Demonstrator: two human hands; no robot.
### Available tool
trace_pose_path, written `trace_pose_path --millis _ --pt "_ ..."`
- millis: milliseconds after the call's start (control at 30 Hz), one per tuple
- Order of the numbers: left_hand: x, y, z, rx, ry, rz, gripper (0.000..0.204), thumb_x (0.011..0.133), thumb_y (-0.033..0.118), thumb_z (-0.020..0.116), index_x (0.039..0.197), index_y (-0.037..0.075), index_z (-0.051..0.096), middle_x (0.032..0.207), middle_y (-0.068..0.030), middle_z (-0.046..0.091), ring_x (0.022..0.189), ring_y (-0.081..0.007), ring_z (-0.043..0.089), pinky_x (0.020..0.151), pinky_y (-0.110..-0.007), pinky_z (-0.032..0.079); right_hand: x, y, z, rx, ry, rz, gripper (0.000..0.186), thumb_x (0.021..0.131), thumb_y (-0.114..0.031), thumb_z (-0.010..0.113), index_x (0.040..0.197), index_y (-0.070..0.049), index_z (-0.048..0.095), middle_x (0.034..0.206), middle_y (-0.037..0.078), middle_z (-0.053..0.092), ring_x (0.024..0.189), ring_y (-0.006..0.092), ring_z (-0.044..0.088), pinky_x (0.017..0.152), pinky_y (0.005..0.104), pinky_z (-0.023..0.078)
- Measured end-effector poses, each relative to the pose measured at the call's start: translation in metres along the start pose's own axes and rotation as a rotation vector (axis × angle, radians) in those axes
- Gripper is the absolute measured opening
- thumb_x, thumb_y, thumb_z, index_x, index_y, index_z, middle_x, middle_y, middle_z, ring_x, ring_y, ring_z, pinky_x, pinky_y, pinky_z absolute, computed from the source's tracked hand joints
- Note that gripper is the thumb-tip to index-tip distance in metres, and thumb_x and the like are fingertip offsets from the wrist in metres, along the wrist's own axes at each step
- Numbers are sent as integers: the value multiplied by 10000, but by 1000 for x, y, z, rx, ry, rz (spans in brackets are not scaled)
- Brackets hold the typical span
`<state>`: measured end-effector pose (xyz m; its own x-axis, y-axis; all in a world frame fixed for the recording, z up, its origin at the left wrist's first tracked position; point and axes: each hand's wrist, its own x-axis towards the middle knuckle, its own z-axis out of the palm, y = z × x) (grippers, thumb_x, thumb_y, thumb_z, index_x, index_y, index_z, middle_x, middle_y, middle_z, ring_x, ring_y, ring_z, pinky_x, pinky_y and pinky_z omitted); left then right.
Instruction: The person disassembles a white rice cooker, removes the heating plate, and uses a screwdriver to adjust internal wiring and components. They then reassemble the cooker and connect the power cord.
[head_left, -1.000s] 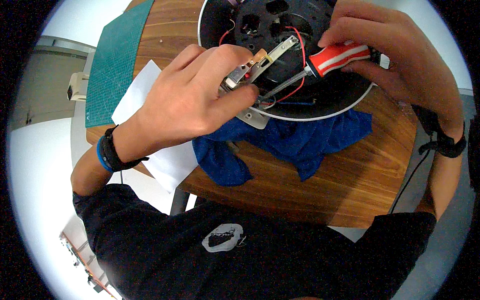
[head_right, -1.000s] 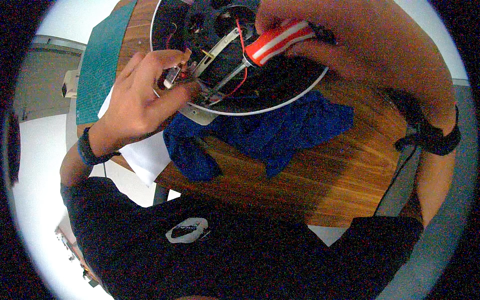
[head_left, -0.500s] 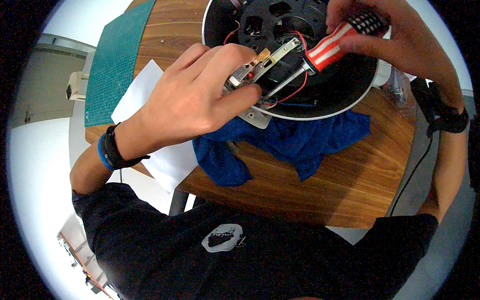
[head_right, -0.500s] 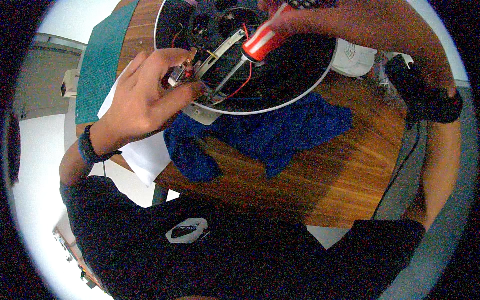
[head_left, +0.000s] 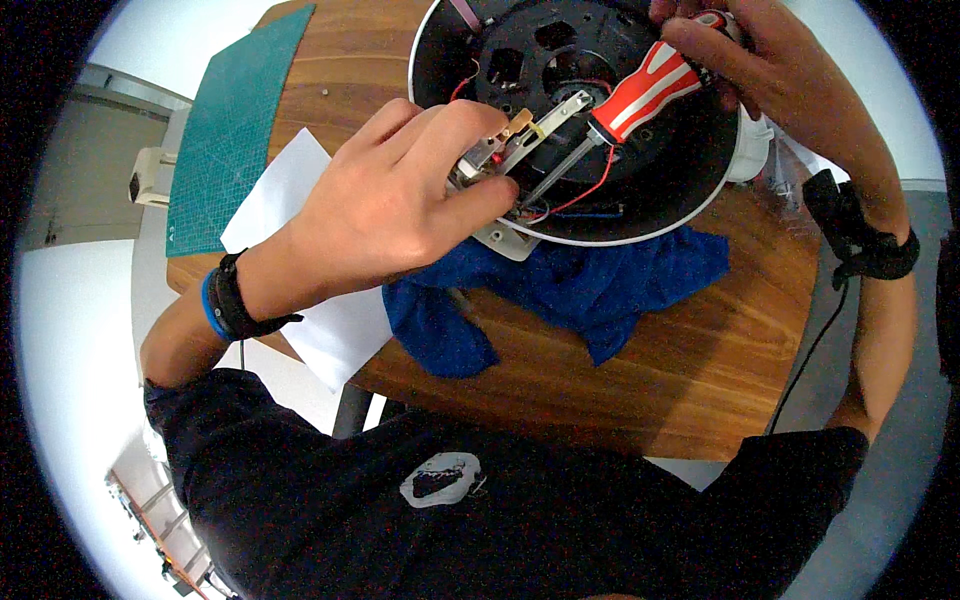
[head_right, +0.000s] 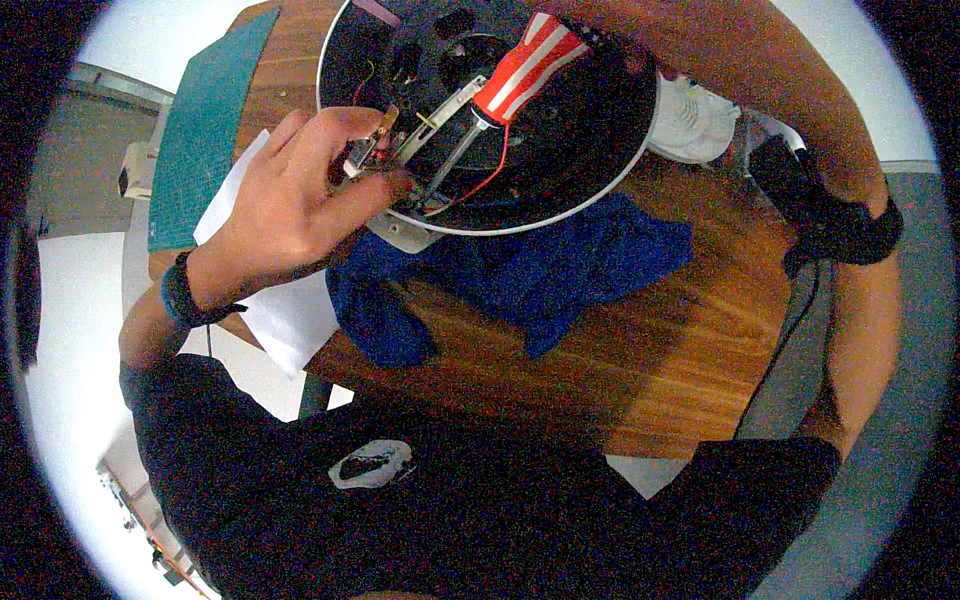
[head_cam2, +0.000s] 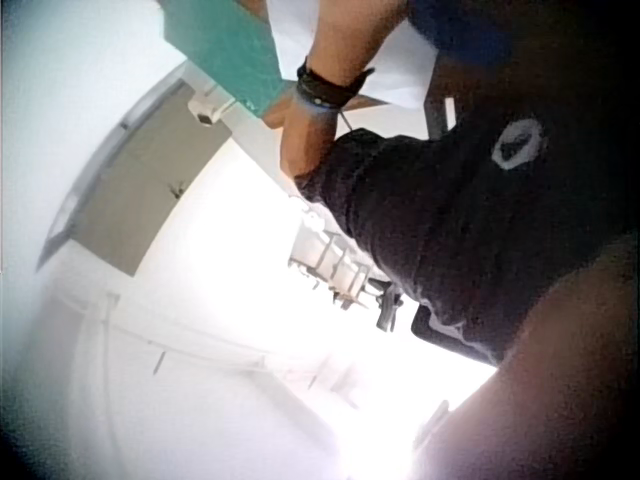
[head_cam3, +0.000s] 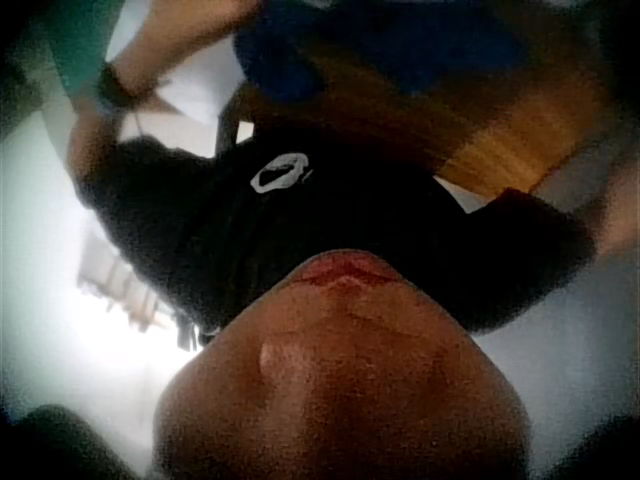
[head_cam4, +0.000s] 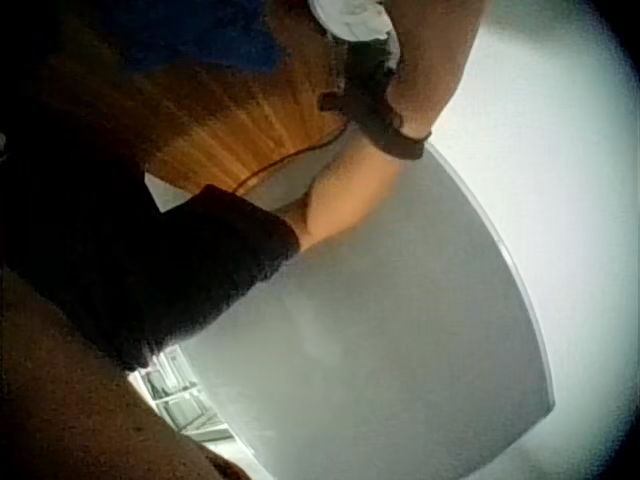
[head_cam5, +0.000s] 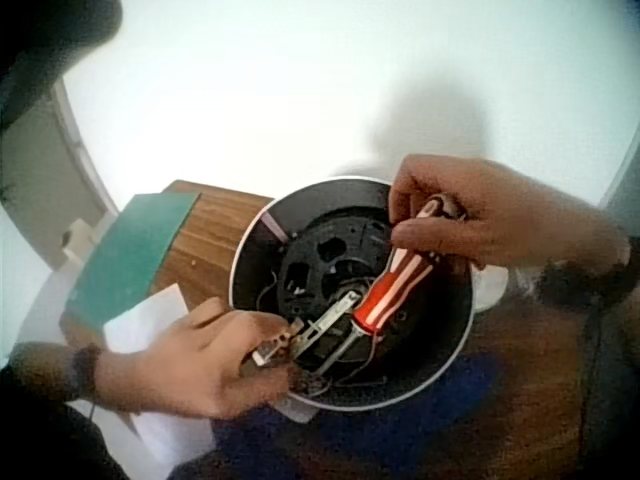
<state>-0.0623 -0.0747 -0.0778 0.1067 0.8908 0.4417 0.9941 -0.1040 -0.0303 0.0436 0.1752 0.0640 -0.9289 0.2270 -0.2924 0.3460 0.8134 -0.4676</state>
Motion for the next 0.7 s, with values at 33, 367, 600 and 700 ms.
trace_pose_path --millis 33,367,600,700 --pt "-1 0 -1 4 -5 -9 283 868 208 779 1070 30 693 1148 -99 633 833 -258 591 716 -380 496 3 -10 -4 88 -20 134 251 1029 -207 654 1169 -14 576 926 92 687 716 125 685 614 255 575" --pt "3 3 -2 2 -5 38 163 831 148 757 981 86 736 1186 -136 625 881 -292 613 704 -408 519 -11 14 4 -14 12 -46 401 1119 -402 454 1187 -24 570 842 56 655 668 106 621 596 258 535" --pt "-3 10 -2 -21 -5 -14 181 820 142 755 993 91 744 1225 -146 619 881 -291 618 703 -382 532 7 37 16 -12 134 -200 385 1128 -397 430 1165 -46 583 774 18 584 646 106 582 578 270 516" --pt "-2 13 -2 -5 -2 -1 206 806 137 752 1006 91 744 1235 -145 617 883 -290 619 706 -380 536 7 34 22 -69 189 -196 398 1127 -406 431 1209 -40 564 772 10 573 649 109 567 575 274 505"
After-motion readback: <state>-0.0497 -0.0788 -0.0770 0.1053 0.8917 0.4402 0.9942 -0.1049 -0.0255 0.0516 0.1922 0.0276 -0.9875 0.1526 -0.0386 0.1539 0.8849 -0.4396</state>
